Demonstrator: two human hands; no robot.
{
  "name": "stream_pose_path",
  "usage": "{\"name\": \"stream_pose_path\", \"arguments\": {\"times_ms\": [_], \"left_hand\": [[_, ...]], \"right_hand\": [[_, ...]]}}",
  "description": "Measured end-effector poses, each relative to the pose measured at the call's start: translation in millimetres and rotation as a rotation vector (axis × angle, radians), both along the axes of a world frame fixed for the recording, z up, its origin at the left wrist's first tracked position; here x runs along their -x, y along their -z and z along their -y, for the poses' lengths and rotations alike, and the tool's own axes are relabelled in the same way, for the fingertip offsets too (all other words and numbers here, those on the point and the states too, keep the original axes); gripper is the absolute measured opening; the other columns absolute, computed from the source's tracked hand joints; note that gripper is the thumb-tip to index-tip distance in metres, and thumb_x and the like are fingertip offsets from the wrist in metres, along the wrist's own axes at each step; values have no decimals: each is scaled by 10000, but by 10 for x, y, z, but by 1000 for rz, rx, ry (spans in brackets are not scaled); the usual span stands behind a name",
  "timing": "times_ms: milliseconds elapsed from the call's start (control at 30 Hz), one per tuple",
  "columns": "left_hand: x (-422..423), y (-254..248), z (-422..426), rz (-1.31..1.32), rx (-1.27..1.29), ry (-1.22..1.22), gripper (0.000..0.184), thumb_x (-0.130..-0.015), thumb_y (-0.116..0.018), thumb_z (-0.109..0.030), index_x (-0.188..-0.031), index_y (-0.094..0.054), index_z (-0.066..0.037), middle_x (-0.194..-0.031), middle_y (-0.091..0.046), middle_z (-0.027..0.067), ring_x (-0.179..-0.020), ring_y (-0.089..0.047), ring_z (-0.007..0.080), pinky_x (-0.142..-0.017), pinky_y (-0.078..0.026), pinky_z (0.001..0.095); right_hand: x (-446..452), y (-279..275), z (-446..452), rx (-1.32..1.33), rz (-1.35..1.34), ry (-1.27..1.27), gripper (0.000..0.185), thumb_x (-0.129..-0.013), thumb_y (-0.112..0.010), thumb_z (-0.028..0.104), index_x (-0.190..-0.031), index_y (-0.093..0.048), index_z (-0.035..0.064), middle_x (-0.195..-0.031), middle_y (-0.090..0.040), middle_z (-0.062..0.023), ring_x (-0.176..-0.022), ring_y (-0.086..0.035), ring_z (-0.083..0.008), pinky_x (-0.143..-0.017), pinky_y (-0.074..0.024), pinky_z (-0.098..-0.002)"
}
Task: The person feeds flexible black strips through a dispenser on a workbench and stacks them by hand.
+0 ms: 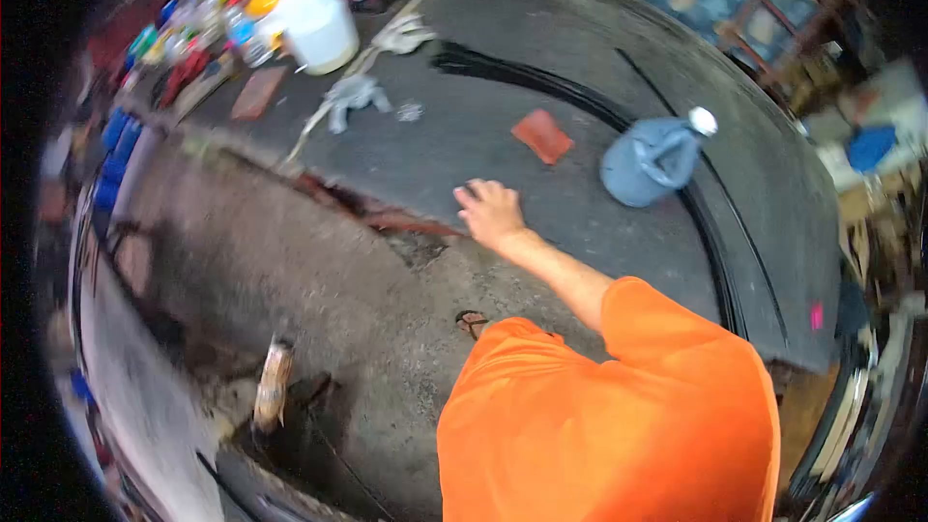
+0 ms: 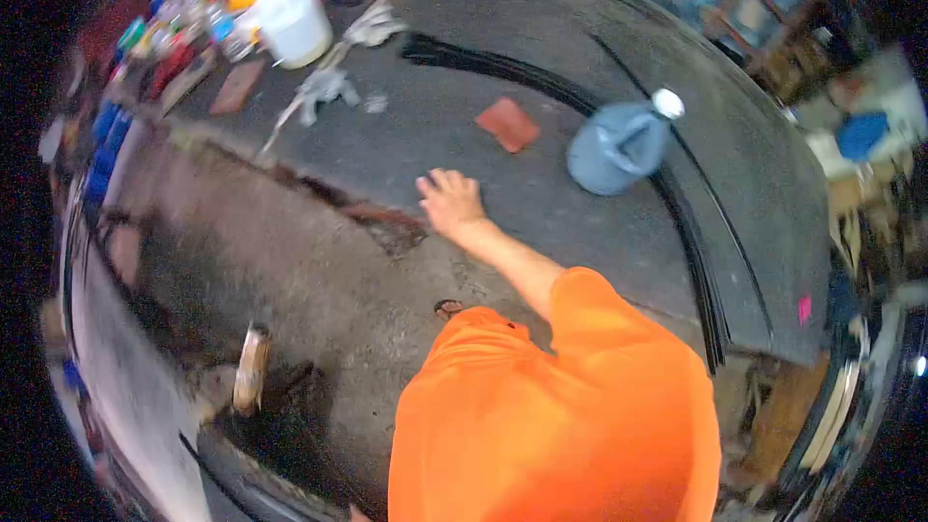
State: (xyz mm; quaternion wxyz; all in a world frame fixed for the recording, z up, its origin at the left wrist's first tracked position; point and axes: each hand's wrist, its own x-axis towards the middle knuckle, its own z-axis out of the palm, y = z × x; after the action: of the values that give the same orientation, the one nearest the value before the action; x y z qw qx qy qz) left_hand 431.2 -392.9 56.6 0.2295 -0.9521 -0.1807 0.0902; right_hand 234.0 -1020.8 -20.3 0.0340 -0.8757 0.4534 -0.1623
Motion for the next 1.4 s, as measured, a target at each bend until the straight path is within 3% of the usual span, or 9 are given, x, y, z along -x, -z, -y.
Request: {"name": "stream_pose_path", "arguments": {"times_ms": [33,67,133,200,233,467,833,1300,1400], "left_hand": [[17,-129,-22,-64,30,-23,919,-825,-598,-770,-1167,-646,82,-1169,-660,248,-1076,-638,420,-970,-512,514],[18,28,-213,37,164,40,699,-913,-703,-431,-1415,-494,9,-1382,-543,248,-1243,-554,402,-1027,-470,494],[-40,1125,-1279,380,-138,397,1068,-800,-753,-598,-1503,-298,65,-1413,-481,241,-1253,-518,422,-1017,-461,534],[79,534,-584,141,-20,51,1102,-831,-555,-780,-1524,-333,48,-1533,-379,274,-1339,-442,463,-1040,-443,571],[64,1046,-1183,280,-5,245,1120,-812,-614,-739,-1565,-253,6,-1591,-284,263,-1402,-353,460,-1040,-440,572],[47,647,-716,281,430,-117,1163,-800,-756,-489,-1581,-83,49,-1668,-47,245,-1543,-32,421,-1179,-111,656],[126,464,-888,339,496,-38,1084,-761,-802,-404,-1569,-208,7,-1638,-197,205,-1506,-201,393,-1164,-224,607],[111,339,-1156,275,657,58,1014,-800,-768,-391,-1570,-227,-15,-1634,-212,205,-1483,-223,406,-1168,-211,584],[-23,224,-1214,358,723,17,779,-822,-750,-359,-1457,-434,-38,-1522,-393,193,-1372,-364,415,-1109,-291,560]], "right_hand": [[-3,-156,-2,10,13,-28,370,-865,-679,279,-1213,-647,160,-1246,-611,-89,-1114,-589,-334,-862,-493,-518],[-37,-252,12,-99,-64,-1,377,-848,-684,285,-1204,-651,164,-1258,-603,-92,-1135,-586,-330,-848,-496,-524],[-39,-137,5,53,-16,-54,331,-868,-651,265,-1189,-666,186,-1227,-641,-103,-1128,-601,-339,-873,-513,-519],[-129,-278,-78,17,-155,-25,355,-898,-629,271,-1239,-664,178,-1283,-642,-104,-1159,-610,-326,-931,-512,-501],[-157,-212,-95,56,-175,-62,375,-890,-640,276,-1255,-668,190,-1302,-636,-108,-1173,-604,-335,-944,-511,-495],[-744,368,-1132,7,-258,-500,507,-865,-709,270,-1359,-602,232,-1464,-486,-127,-1356,-431,-351,-1018,-359,-607],[-2373,-48,-4046,-166,-156,-1387,546,-845,-707,178,-1372,-569,148,-1381,-535,-161,-1286,-488,-349,-1037,-364,-524],[-3276,-117,-4941,-296,-230,-1412,601,-873,-685,168,-1443,-495,132,-1363,-531,-153,-1283,-484,-334,-1027,-363,-514],[-3837,-147,-4967,-256,-157,-1395,622,-866,-687,152,-1452,-481,125,-1343,-538,-144,-1258,-495,-329,-1008,-377,-500]]}}
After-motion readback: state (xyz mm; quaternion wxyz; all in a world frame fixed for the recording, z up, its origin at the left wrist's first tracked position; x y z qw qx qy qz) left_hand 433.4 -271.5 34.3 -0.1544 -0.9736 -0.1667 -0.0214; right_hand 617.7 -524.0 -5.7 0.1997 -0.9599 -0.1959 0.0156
